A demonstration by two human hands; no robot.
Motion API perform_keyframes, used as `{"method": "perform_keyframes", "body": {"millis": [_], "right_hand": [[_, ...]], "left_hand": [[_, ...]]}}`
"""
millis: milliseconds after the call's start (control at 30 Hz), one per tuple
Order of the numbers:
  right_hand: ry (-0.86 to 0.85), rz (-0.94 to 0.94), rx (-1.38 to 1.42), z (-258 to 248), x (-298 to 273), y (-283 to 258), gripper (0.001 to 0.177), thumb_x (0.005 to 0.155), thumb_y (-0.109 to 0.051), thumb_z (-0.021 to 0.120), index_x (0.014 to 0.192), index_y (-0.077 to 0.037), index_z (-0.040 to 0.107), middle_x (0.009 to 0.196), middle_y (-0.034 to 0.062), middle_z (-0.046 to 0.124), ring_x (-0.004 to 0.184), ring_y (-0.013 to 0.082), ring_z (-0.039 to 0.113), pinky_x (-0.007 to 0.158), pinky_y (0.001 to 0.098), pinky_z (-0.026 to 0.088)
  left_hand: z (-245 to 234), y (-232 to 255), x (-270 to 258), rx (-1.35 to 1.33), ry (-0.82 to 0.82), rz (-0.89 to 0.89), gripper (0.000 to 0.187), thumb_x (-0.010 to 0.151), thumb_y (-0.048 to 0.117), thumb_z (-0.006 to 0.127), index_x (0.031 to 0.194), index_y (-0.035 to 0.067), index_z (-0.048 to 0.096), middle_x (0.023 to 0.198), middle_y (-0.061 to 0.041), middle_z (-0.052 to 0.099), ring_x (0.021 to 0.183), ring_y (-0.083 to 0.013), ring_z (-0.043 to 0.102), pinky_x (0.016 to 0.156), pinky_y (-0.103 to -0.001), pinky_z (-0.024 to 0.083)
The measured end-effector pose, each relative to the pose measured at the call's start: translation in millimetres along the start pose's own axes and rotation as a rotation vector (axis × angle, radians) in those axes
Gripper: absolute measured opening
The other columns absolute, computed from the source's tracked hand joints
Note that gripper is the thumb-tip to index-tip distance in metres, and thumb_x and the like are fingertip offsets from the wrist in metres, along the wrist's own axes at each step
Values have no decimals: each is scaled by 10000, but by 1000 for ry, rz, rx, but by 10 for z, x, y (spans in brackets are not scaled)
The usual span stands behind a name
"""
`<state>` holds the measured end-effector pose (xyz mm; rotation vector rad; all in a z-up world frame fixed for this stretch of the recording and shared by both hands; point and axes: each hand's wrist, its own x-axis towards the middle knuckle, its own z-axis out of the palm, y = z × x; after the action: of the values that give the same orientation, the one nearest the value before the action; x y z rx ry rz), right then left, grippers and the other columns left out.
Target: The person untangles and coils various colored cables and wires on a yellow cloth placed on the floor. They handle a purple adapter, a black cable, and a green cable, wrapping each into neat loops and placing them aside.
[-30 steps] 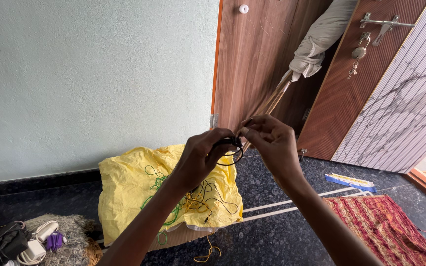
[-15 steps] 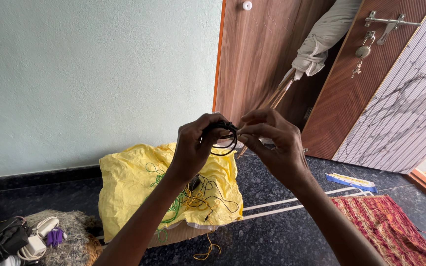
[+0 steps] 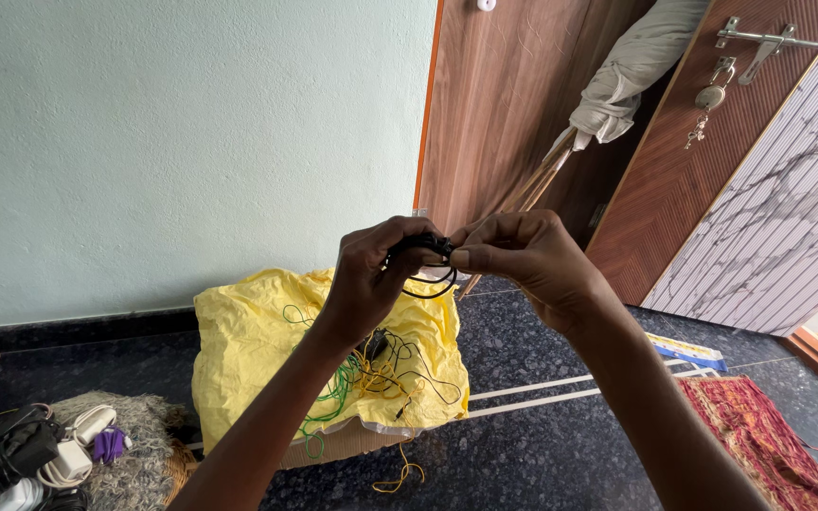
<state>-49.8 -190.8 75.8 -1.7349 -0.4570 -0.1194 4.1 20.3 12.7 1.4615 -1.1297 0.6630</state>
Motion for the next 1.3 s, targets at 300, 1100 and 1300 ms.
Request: {"method": "perform_keyframes", "body": {"millis": [300, 1100, 1300], "right_hand": [[47, 46, -43, -26, -14, 181, 204, 800, -181, 823, 882, -3, 768, 810, 119, 776, 750, 161, 738, 730, 319, 633], [-82, -275, 199, -127, -76, 463, 177, 885, -47, 772, 1049, 7, 732, 968, 108, 763, 888, 147, 751, 807, 311, 655], [-91, -286, 101, -102, -95, 518, 204, 889, -71, 761, 1074, 10, 735, 889, 90, 774, 784, 116, 745, 694, 275, 652]], "left_hand": [[-132, 183, 79, 288, -182, -13, 189, 954, 135, 722, 1135, 81, 717, 818, -64, 727, 686, -167, 710, 602, -317, 559], [-129, 273, 201, -19, -270, -66, 215, 982, 149, 687, 1169, 50, 727, 957, -62, 789, 911, -147, 800, 806, -268, 668], [-183, 369, 211, 41, -362, -76, 292, 938, 194, 709, 1183, 38, 731, 990, -69, 801, 880, -143, 793, 777, -271, 650]]}}
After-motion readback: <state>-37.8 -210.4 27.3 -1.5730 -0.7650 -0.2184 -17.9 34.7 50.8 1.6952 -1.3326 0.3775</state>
